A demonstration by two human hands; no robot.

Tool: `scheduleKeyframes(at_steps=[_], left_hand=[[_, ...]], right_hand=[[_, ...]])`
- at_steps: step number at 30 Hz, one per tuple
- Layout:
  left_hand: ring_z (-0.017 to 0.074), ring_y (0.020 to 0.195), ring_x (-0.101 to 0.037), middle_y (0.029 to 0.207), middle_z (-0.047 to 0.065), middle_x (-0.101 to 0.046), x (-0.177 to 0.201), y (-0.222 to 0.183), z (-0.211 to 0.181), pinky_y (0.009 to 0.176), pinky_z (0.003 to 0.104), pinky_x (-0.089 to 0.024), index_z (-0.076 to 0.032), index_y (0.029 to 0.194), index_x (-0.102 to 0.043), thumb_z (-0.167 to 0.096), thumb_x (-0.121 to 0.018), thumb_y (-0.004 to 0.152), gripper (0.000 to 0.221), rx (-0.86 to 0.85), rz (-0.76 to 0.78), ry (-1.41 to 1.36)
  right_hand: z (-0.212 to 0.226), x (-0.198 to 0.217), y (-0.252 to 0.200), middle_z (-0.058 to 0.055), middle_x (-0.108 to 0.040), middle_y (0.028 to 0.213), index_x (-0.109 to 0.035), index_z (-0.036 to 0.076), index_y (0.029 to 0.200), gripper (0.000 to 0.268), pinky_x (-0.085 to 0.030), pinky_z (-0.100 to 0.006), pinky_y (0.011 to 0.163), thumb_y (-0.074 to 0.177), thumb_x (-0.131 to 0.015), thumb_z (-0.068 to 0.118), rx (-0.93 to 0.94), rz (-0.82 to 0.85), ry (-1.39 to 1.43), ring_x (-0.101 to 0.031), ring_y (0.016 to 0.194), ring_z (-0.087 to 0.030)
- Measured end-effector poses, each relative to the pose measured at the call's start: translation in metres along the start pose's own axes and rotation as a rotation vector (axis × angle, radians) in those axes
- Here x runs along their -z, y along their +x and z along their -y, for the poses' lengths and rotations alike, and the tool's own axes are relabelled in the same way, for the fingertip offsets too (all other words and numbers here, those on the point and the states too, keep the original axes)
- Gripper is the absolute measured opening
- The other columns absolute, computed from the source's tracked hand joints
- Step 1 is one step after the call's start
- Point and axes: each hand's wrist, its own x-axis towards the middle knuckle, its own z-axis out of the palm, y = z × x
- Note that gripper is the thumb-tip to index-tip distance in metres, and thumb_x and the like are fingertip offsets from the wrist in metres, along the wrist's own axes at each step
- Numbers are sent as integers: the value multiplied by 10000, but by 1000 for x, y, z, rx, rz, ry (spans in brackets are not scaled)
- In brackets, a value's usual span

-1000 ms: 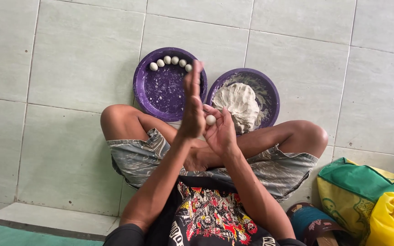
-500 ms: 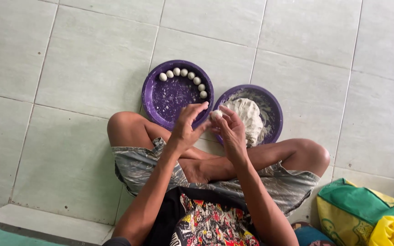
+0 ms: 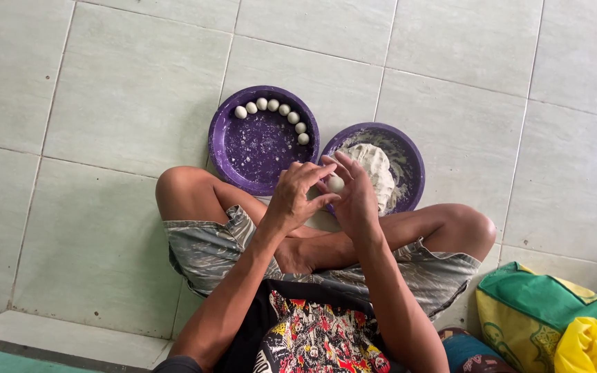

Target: Rolling small balls of dough from a larger mass and placing them in a bowl.

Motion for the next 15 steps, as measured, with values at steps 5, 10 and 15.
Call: scheduleKeyframes(at_steps=[5,10,15], left_hand=[[212,1045,-592,1088,18,-677,-3,7,-6,884,408,-450,-229,1372,-637,-529,-635,947,520,35,-65,-68],[459,1225,-507,1374,303,-499,-19,24,-40,1017,535,-406,-51,1541,-399,-468,-270,1104,617,131,-266,-229],[397,1471,-301,1616,225,-261,-33,20,-73,1207,485,-201,-140,1634,-225,-638,-93,1039,787,55,-130,-342]], right_hand=[[-25,27,12,-269,-590,1356,-521,22,1419,478,-628,-471,857,946,-478,69,-72,63,238,-689,1101,-398],[-22,1,-15,-209,-482,1518,-445,103,1524,682,-534,-446,1004,850,-407,3,70,183,148,-537,1329,-359],[-47,35,-13,-302,-338,1580,-341,-1,1559,498,-319,-506,1172,1091,-308,164,378,131,-597,-315,1477,-403]])
